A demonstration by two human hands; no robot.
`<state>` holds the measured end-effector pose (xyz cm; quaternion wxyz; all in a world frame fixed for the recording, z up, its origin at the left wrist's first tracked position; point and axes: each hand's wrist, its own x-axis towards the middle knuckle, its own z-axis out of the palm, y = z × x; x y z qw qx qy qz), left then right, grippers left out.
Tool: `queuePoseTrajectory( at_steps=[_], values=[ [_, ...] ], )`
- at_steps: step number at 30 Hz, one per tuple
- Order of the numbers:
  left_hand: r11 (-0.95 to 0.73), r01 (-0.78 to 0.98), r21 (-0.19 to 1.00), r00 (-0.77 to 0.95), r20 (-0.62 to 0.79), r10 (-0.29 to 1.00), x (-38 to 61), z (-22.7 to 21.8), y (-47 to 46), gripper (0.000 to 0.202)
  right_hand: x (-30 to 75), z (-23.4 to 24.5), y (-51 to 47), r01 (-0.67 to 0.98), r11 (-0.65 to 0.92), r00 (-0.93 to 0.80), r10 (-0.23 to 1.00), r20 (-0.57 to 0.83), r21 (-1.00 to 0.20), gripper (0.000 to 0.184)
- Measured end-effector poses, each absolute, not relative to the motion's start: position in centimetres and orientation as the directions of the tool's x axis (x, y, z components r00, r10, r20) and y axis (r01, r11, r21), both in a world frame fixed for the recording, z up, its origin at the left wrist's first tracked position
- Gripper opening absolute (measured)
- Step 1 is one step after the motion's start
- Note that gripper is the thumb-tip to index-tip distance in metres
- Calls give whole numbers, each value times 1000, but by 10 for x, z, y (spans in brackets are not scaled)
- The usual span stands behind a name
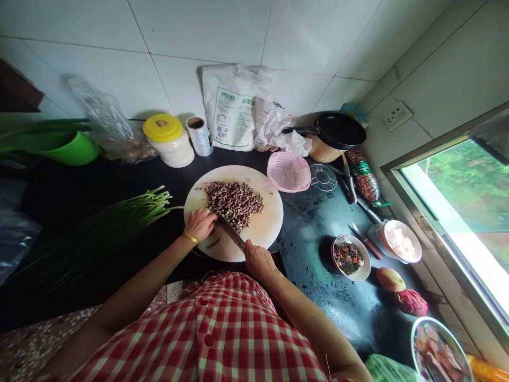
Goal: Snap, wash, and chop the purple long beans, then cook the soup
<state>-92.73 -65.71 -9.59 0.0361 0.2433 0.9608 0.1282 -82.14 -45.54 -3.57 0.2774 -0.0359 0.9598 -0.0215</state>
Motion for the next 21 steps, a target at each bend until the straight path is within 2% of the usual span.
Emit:
queuePoseTrajectory(
  at_steps=[6, 9, 13, 21],
  values=[
    [822, 522, 225, -843, -7, 537, -934, -95, -657, 13, -817, -37, -457, -41, 996, -852, -76, -518, -80, 16],
    [766, 612, 197, -788, 61, 613, -936, -90, -666, 19, -817, -38, -457, -51, 995, -855, -87, -512, -83, 16],
    [734, 659, 165, -752, 157, 640, -936, -86, -679, 22, -815, -39, -456, -51, 994, -862, -90, -500, -91, 16],
    [644, 762, 65, -647, 92, 757, -942, -96, -658, 21, -807, -37, -451, -11, 996, -844, -55, -534, -86, 17]
  ],
)
